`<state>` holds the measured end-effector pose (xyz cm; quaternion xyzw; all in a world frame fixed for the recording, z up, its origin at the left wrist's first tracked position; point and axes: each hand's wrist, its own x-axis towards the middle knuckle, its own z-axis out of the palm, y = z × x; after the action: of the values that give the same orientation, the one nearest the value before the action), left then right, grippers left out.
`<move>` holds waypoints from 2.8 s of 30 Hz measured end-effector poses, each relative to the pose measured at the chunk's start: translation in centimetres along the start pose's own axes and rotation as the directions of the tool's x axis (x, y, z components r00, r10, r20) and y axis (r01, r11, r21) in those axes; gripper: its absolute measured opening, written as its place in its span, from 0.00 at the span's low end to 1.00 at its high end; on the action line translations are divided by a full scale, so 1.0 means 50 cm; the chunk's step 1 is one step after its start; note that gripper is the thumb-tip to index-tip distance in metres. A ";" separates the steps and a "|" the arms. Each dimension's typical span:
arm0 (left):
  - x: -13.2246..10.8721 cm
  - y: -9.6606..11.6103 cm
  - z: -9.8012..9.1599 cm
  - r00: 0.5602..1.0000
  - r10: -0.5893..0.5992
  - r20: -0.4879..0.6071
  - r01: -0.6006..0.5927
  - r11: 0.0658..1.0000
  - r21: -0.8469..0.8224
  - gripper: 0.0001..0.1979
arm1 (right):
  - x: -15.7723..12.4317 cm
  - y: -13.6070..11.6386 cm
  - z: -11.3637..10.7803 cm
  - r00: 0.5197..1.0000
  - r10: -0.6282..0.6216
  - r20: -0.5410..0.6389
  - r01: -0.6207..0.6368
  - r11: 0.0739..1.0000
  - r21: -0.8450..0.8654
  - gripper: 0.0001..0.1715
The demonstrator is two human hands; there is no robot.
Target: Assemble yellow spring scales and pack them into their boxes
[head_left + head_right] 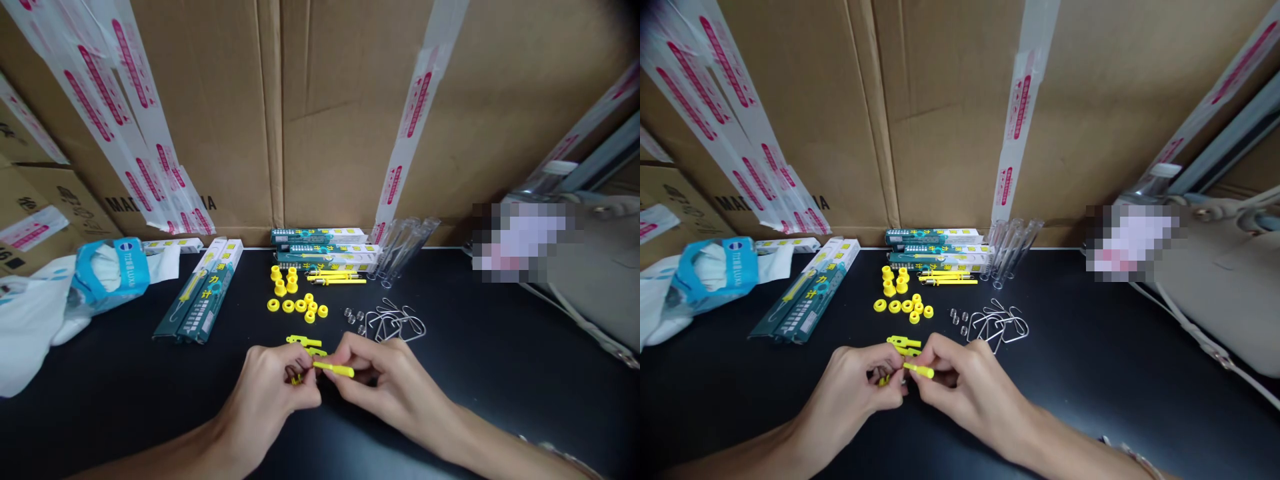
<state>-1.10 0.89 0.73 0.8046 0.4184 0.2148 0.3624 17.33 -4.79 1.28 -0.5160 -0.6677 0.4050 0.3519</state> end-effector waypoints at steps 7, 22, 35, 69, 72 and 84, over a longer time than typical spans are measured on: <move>0.000 -0.001 -0.002 1.000 -0.024 0.006 0.024 1.000 -0.017 0.09 | -0.002 -0.014 0.001 1.000 -0.009 0.015 0.010 0.999 -0.044 0.10; 0.000 0.010 -0.007 0.994 -0.109 0.032 0.112 0.985 -0.133 0.04 | -0.010 -0.012 0.009 0.992 -0.120 0.031 0.124 0.975 -0.186 0.06; -0.004 0.000 0.002 0.992 -0.130 0.002 0.128 0.977 -0.173 0.10 | 0.002 -0.016 0.005 0.992 0.127 -0.004 -0.126 0.990 0.055 0.09; 0.006 -0.012 -0.004 0.998 -0.055 -0.022 0.045 0.948 -0.316 0.05 | -0.002 0.010 0.014 0.988 0.127 -0.092 -0.080 0.912 0.402 0.13; 0.008 -0.010 -0.005 0.999 -0.052 -0.010 0.045 0.938 -0.345 0.05 | -0.001 0.004 0.014 0.988 0.144 -0.063 -0.105 0.902 0.419 0.14; 0.015 -0.001 -0.008 0.994 -0.097 0.056 0.112 0.894 -0.434 0.04 | 0.013 -0.009 -0.001 0.966 0.253 -0.054 -0.160 0.748 0.644 0.20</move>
<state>-0.97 1.68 0.99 0.6828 0.3962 0.2702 0.5512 17.07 -4.22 1.75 -0.4644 -0.4046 0.6062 0.5032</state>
